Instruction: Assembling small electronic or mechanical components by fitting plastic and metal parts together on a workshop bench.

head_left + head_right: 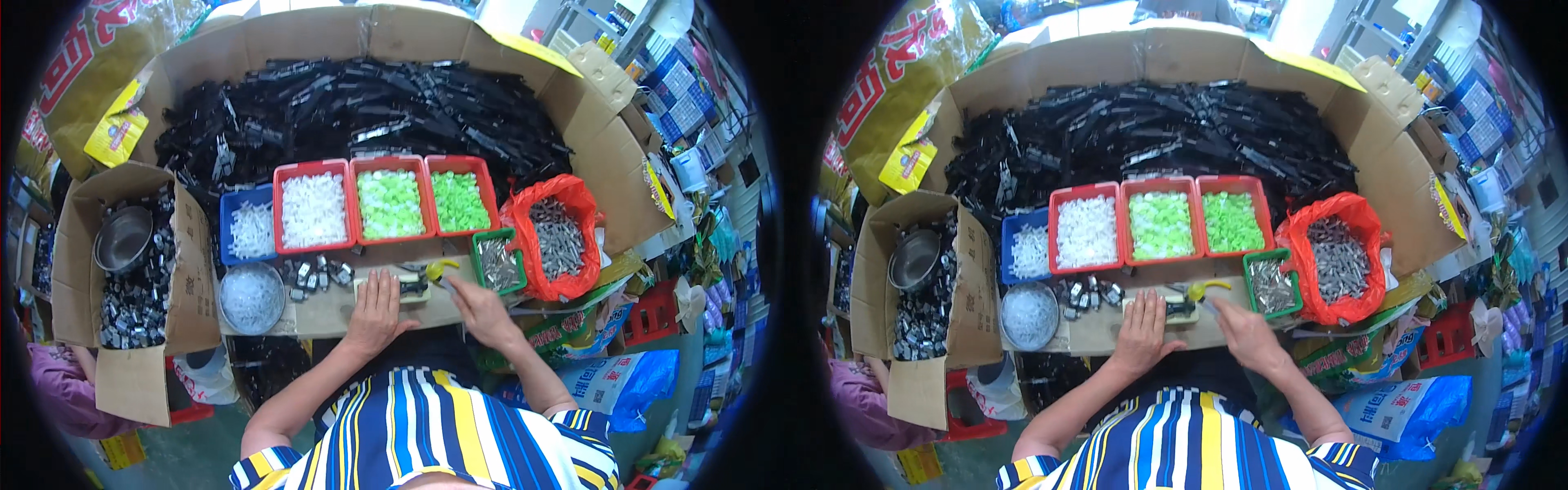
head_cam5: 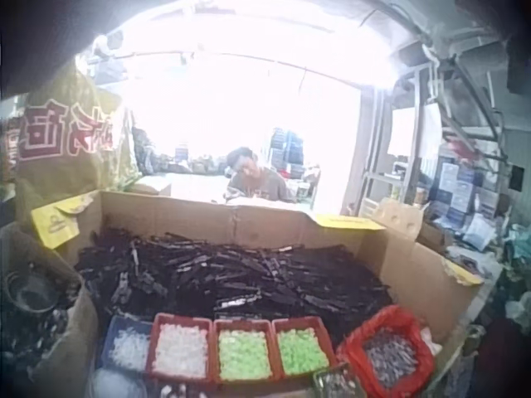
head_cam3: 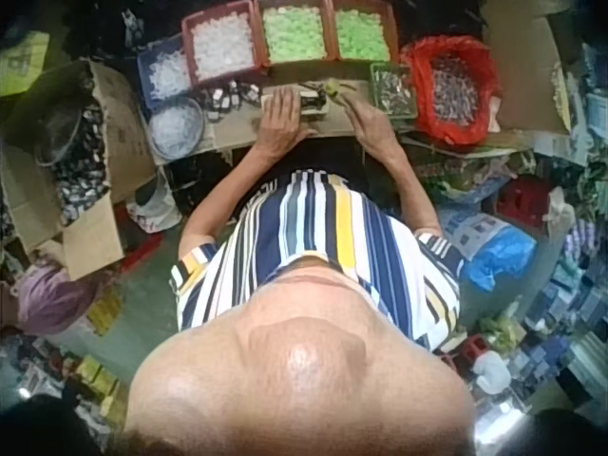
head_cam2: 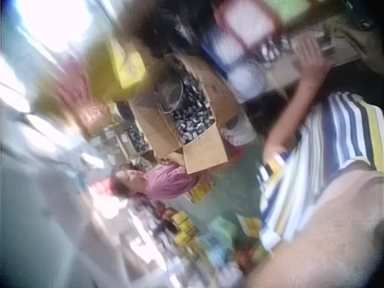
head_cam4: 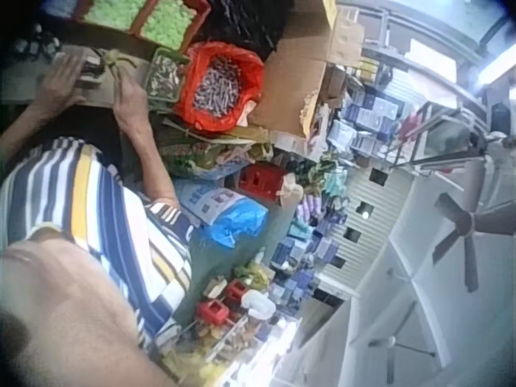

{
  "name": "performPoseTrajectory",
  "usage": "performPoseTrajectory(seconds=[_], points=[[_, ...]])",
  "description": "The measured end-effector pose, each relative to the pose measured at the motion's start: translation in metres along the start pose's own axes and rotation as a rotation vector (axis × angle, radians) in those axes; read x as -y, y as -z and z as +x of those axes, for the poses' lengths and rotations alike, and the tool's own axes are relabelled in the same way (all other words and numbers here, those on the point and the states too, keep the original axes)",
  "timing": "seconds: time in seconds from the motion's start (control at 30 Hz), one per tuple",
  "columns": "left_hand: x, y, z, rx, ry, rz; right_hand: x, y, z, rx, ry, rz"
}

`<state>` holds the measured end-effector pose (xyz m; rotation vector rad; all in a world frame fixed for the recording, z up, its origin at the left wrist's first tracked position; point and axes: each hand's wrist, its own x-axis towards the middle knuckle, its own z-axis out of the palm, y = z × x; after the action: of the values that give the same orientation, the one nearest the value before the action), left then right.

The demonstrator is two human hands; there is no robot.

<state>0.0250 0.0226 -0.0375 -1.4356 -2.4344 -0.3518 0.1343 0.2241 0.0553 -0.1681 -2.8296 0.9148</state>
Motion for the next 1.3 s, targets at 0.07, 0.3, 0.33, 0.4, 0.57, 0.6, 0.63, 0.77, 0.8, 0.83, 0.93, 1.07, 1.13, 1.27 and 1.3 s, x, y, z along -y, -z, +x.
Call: performPoseTrajectory(seconds=[0.07,0.3,0.33,0.4,0.57,0.6,0.63,0.77,0.8,0.83,0.93,1.07,1.13,1.27,1.3], points=[[0.003,-0.003,0.003,-0.029,-0.002,0.002,0.018,0.016,0.01,-0.105,0.061,0.008],[0.005,0.004,0.019,-0.039,0.017,0.002,0.014,0.006,0.006,-0.205,0.094,-0.004],[0.006,0.003,0.019,-0.026,0.019,-0.005,0.011,-0.002,0.008,-0.078,0.046,-0.061],[0.006,-0.001,0.017,-0.032,0.019,-0.015,0.01,-0.007,0.006,0.097,-0.106,-0.087],[0.003,-0.002,0.006,-0.048,0.035,0.012,0.04,0.018,-0.002,-0.286,0.083,0.04],[0.001,-0.001,0.006,-0.049,0.026,0.006,0.036,0.015,-0.007,-0.336,0.126,0.039],[0.0,0.0,0.007,-0.052,0.02,0.006,0.029,0.005,-0.006,-0.297,0.159,-0.045],[0.002,0.0,0.008,-0.053,0.027,0.018,0.027,-0.01,0.001,0.03,-0.006,-0.143],[0.002,-0.001,0.006,-0.042,0.021,0.031,0.027,-0.01,0.0,0.031,0.005,-0.131],[0.001,-0.002,0.005,-0.031,0.015,0.045,0.026,-0.006,0.002,-0.056,0.055,-0.145],[0.003,-0.003,0.007,-0.045,0.028,0.033,0.035,0.008,0.009,-0.289,0.176,-0.097],[0.002,-0.002,0.01,-0.056,0.025,0.008,0.019,-0.016,0.002,-0.05,0.072,-0.177],[0.002,-0.001,0.009,-0.048,0.038,-0.012,0.019,-0.023,0.003,0.129,-0.096,-0.245],[0.001,0.01,0.009,-0.057,0.086,-0.194,0.015,-0.023,0.006,0.103,-0.057,-0.181],[-0.002,0.014,0.007,-0.059,0.091,-0.19,0.014,-0.022,0.006,0.104,-0.05,-0.181]])
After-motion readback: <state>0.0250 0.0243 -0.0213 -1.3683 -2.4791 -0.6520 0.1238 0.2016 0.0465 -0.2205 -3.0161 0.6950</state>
